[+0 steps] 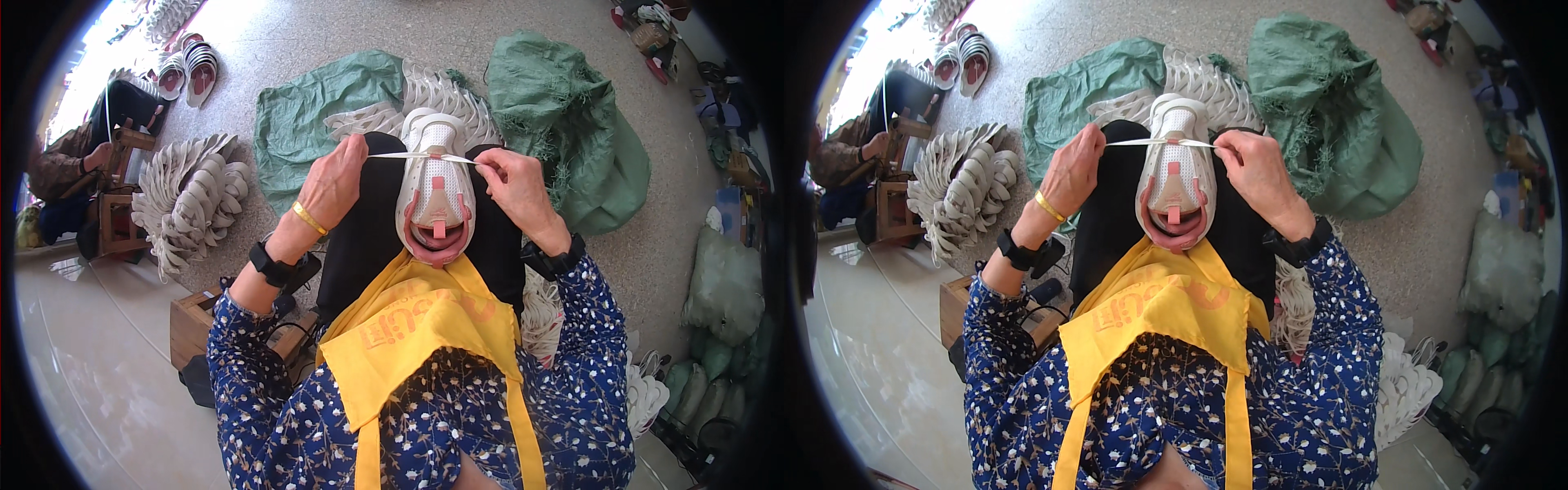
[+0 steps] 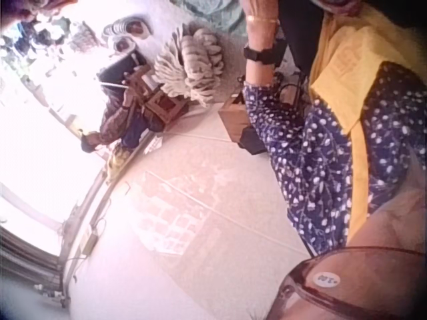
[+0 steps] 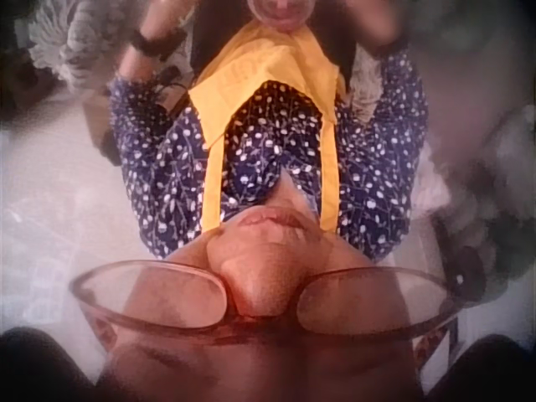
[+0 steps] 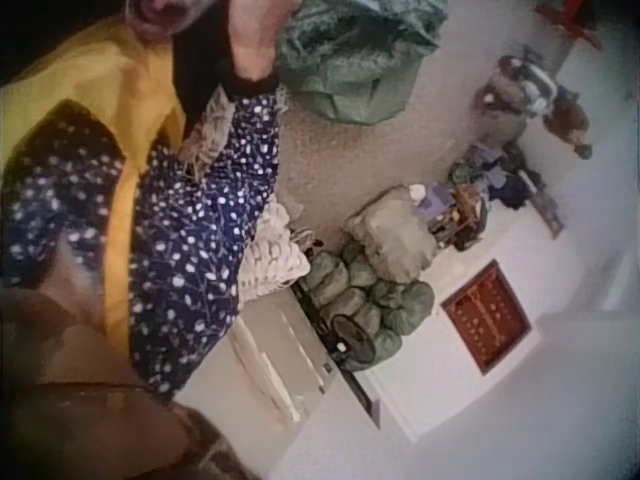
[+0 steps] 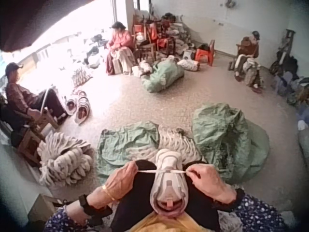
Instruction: The person sits on the floor and laces a white sneaker with pink accents. They thread a white shoelace through the eyelets, pull it tight, and tie a knot. The person then picks up a second shoe and begins the same lacing process.
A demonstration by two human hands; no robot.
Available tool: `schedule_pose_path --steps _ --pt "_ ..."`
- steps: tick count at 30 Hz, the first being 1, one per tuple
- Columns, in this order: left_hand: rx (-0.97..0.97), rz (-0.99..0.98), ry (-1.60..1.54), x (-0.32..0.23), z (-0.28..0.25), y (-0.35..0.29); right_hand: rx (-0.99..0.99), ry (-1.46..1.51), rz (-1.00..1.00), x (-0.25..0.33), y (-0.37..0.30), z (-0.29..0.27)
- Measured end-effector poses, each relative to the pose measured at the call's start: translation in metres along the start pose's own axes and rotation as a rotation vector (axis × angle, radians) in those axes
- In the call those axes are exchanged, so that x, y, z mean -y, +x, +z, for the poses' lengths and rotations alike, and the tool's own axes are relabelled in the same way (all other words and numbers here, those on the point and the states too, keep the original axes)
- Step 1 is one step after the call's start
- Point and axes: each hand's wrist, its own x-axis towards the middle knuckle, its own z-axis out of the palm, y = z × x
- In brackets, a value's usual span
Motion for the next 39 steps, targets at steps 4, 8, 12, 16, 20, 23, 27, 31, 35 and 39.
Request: schedule_pose_path --steps 4,8,12,16,20,23,27,31,35,39 --pt "0.094 0.030 -0.022 0.009 -0.014 -0.006 0.037 -0.044 -0.004 0.003 0.001 -0.003" --pt "0.099 0.038 -0.045 0.008 -0.019 -0.011 0.052 0.003 0.027 0.006 0.004 -0.001" --pt "0.098 0.013 0.009 0.014 -0.026 -0.015 0.125 0.075 0.126 0.009 0.003 -0.003" --pt "0.041 -0.079 0.055 0.059 -0.039 -0.032 0.211 0.120 0.240 0.002 -0.004 -0.020" --pt "-0.019 -0.230 0.311 0.135 -0.065 -0.077 0.202 0.207 0.375 -0.021 -0.016 -0.051" --pt "-0.049 -0.415 0.371 0.193 -0.090 -0.120 0.189 0.175 0.443 -0.051 -0.036 -0.076" --pt "-0.194 -0.513 0.532 0.234 -0.127 -0.171 0.110 0.178 0.570 -0.092 -0.075 -0.106" --pt "-0.233 -0.664 0.689 0.278 -0.163 -0.231 0.003 0.176 0.588 -0.147 -0.122 -0.133" --pt "-0.275 -0.759 0.744 0.291 -0.183 -0.258 -0.091 0.117 0.624 -0.186 -0.162 -0.157" --pt "-0.243 -0.694 0.785 0.287 -0.182 -0.263 -0.188 0.018 0.664 -0.217 -0.195 -0.179"
